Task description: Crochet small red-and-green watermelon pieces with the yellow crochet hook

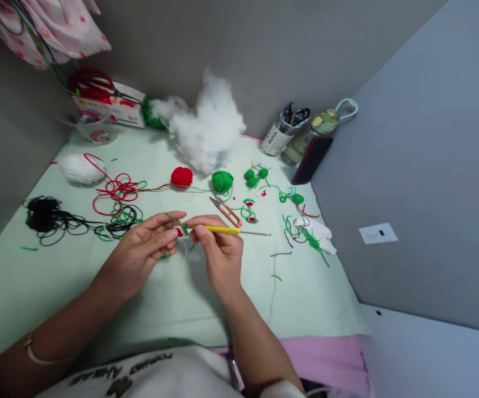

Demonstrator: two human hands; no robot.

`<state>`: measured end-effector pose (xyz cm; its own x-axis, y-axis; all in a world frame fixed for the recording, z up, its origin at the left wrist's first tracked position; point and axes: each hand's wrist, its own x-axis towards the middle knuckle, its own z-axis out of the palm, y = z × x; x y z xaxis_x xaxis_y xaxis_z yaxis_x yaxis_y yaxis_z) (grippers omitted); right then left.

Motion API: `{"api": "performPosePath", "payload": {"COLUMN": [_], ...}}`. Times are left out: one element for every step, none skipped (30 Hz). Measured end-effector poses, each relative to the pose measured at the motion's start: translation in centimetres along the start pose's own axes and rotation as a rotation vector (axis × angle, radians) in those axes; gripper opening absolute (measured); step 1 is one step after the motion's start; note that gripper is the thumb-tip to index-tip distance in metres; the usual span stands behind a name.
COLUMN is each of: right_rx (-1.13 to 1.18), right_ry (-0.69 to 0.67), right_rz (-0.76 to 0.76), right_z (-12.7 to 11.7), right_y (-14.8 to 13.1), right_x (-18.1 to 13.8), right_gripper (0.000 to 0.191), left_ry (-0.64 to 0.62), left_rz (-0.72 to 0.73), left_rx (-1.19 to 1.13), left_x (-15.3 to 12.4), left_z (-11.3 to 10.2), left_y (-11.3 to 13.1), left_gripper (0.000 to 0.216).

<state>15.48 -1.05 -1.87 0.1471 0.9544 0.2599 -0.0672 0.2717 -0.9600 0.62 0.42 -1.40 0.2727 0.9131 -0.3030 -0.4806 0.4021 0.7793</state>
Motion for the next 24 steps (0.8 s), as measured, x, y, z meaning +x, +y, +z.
{"api": "performPosePath", "payload": {"right_rx": [0.046, 0.091, 0.133, 0.174, 0.211, 0.243, 0.272, 0.297, 0.318, 0.335, 0.348, 0.359, 0.365, 0.367, 0.365, 0.359, 0.350, 0.339, 0.323, 0.301, 0.273, 0.241, 0.202, 0.155], "right_ry": [-0.003, -0.005, -0.006, -0.005, 0.001, 0.008, 0.015, 0.021, 0.024, 0.026, 0.026, 0.026, 0.026, 0.024, 0.021, 0.017, 0.011, 0.004, -0.002, -0.007, -0.008, -0.006, 0.000, 0.009], "right_rz": [0.041, 0.081, 0.118, 0.151, 0.180, 0.206, 0.229, 0.250, 0.270, 0.290, 0.306, 0.320, 0.331, 0.338, 0.338, 0.331, 0.317, 0.298, 0.274, 0.249, 0.225, 0.202, 0.175, 0.143], "right_z": [-0.07, -0.12, -0.15, -0.15, -0.12, -0.07, 0.01, 0.09, 0.16, 0.22, 0.25, 0.27, 0.26, 0.23, 0.19, 0.14, 0.09, 0.05, 0.01, -0.01, -0.01, 0.01, 0.03, 0.07], "right_y": [0.11, 0.19, 0.23, 0.23, 0.19, 0.12, 0.04, -0.05, -0.13, -0.18, -0.21, -0.21, -0.20, -0.17, -0.14, -0.11, -0.09, -0.10, -0.12, -0.16, -0.22, -0.29, -0.37, -0.44], "right_x": [0.00, 0.03, 0.09, 0.16, 0.25, 0.35, 0.44, 0.52, 0.59, 0.64, 0.68, 0.70, 0.70, 0.69, 0.68, 0.66, 0.63, 0.59, 0.55, 0.50, 0.44, 0.37, 0.27, 0.14], "right_gripper": [0.015, 0.015, 0.016, 0.016, 0.017, 0.017, 0.017, 0.017, 0.018, 0.018, 0.018, 0.019, 0.020, 0.021, 0.021, 0.022, 0.022, 0.022, 0.022, 0.022, 0.022, 0.022, 0.022, 0.022], "left_ry": [0.016, 0.026, 0.031, 0.032, 0.027, 0.021, 0.017, 0.015, 0.014, 0.012, 0.009, 0.005, 0.000, -0.003, -0.003, 0.000, 0.004, 0.009, 0.012, 0.015, 0.017, 0.021, 0.026, 0.032], "left_rz": [0.002, 0.004, 0.004, 0.001, -0.003, -0.010, -0.021, -0.032, -0.039, -0.043, -0.043, -0.038, -0.032, -0.025, -0.021, -0.018, -0.014, -0.010, -0.004, 0.007, 0.022, 0.042, 0.068, 0.097], "left_rx": [0.003, 0.004, 0.000, -0.007, -0.017, -0.032, -0.048, -0.063, -0.073, -0.076, -0.074, -0.068, -0.057, -0.044, -0.028, -0.013, 0.003, 0.019, 0.038, 0.060, 0.085, 0.115, 0.147, 0.182], "left_x": [-0.01, 0.00, 0.01, 0.02, 0.02, 0.02, 0.00, -0.02, -0.04, -0.06, -0.07, -0.07, -0.07, -0.06, -0.06, -0.07, -0.09, -0.13, -0.19, -0.25, -0.32, -0.39, -0.45, -0.51], "left_z": [-0.01, -0.03, -0.06, -0.09, -0.11, -0.12, -0.12, -0.11, -0.09, -0.07, -0.04, -0.02, -0.01, 0.00, 0.00, 0.00, -0.01, -0.02, -0.06, -0.10, -0.15, -0.22, -0.28, -0.33], "left_y": [-0.01, -0.01, 0.00, 0.01, 0.02, 0.05, 0.10, 0.16, 0.22, 0.29, 0.36, 0.41, 0.44, 0.45, 0.45, 0.43, 0.41, 0.39, 0.38, 0.36, 0.36, 0.35, 0.35, 0.36], "left_gripper": [0.027, 0.027, 0.027, 0.026, 0.025, 0.023, 0.020, 0.018, 0.016, 0.015, 0.014, 0.014, 0.015, 0.015, 0.016, 0.017, 0.017, 0.018, 0.018, 0.017, 0.017, 0.017, 0.017, 0.016]}}
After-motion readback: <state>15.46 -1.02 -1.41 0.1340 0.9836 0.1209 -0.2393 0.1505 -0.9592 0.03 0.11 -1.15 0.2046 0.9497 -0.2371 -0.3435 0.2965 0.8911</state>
